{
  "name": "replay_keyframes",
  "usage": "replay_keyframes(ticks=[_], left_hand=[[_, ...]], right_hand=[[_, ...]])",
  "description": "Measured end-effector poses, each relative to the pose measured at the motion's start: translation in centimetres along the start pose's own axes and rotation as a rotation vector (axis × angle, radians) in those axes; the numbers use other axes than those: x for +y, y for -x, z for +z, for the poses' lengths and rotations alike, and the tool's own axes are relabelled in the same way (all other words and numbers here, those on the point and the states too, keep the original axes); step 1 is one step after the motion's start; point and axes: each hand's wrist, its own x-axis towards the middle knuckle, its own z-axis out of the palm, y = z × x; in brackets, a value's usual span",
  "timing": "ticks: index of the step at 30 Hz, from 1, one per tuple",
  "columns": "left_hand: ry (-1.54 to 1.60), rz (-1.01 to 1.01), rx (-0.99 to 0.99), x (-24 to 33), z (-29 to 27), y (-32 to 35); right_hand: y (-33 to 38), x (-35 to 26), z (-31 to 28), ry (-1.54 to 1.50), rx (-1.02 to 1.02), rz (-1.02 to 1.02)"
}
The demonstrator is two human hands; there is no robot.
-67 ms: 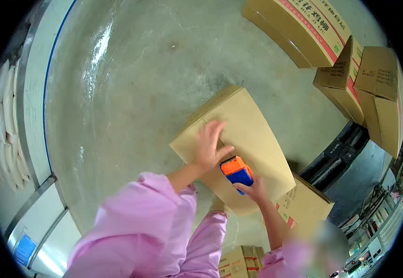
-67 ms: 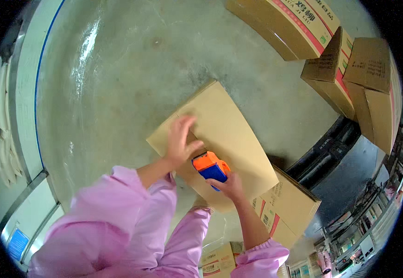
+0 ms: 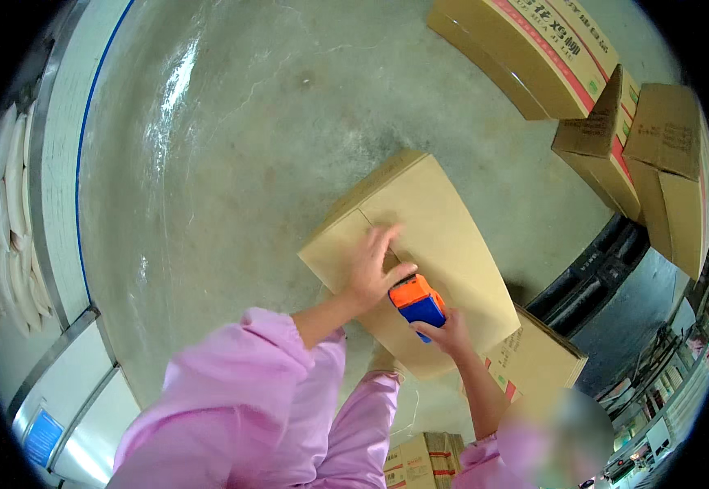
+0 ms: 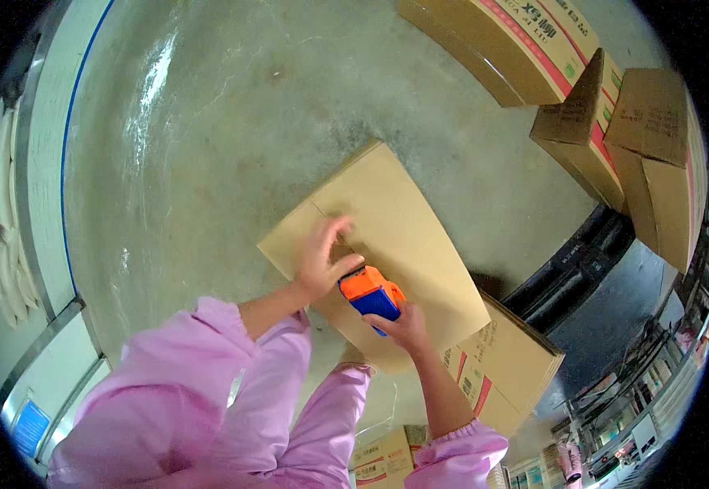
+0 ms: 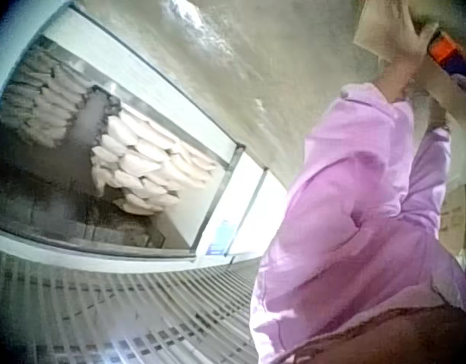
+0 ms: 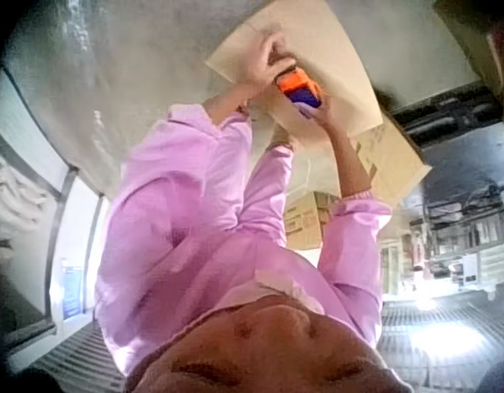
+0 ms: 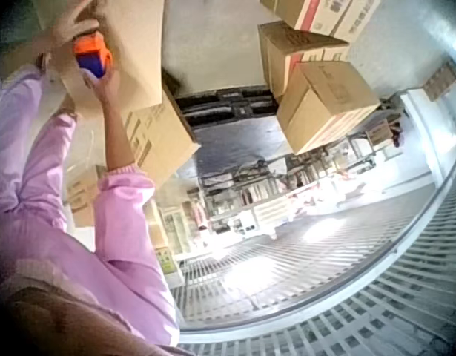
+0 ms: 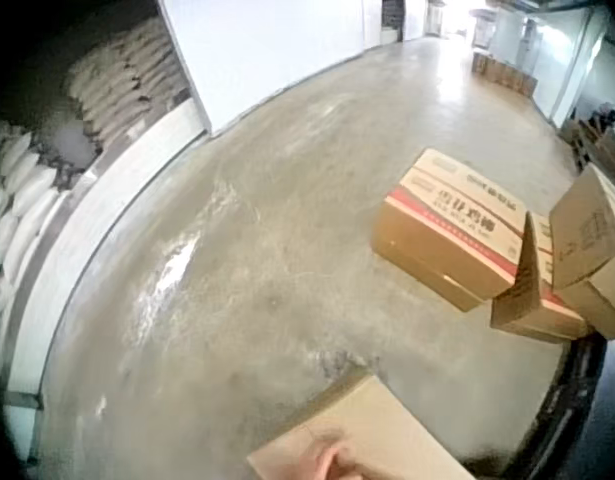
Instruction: The person assembles flat cardboard sheets into boxes by folding the flaps and sealing them with a tape dispenser. They repeat this process for multiple boxes, stacking the finished ones on the floor.
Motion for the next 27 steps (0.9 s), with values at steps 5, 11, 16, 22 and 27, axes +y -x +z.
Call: replay_keyframes(ticks=[5, 11, 16, 22, 27], left_hand=[[0.653, -0.526, -0.245, -0.9, 1.0, 0.9], [0.425, -0.256, 0.215, -1.3, -4.0, -4.2], [0.082, -0.231, 0.444, -4.9, -8.9, -10.3], [-0.094, -0.350, 0.085, -10.9, -4.2, -12.4], [-0.673, -0.114, 0.242, -12.3, -4.4, -11.7]], right_hand=[[-0.3, 1.9, 0.6, -0.013, 0.014, -0.037], [0.1, -3.5, 0.3, -0.024, 0.025, -0.015], [-1.2, -7.3, 0.9, 0.085, 0.058, 0.032], [-3.1, -7.9, 1.6, 0.230, 0.146, 0.056], [-3.4, -8.4, 1.4, 0.201, 0.140, 0.004]])
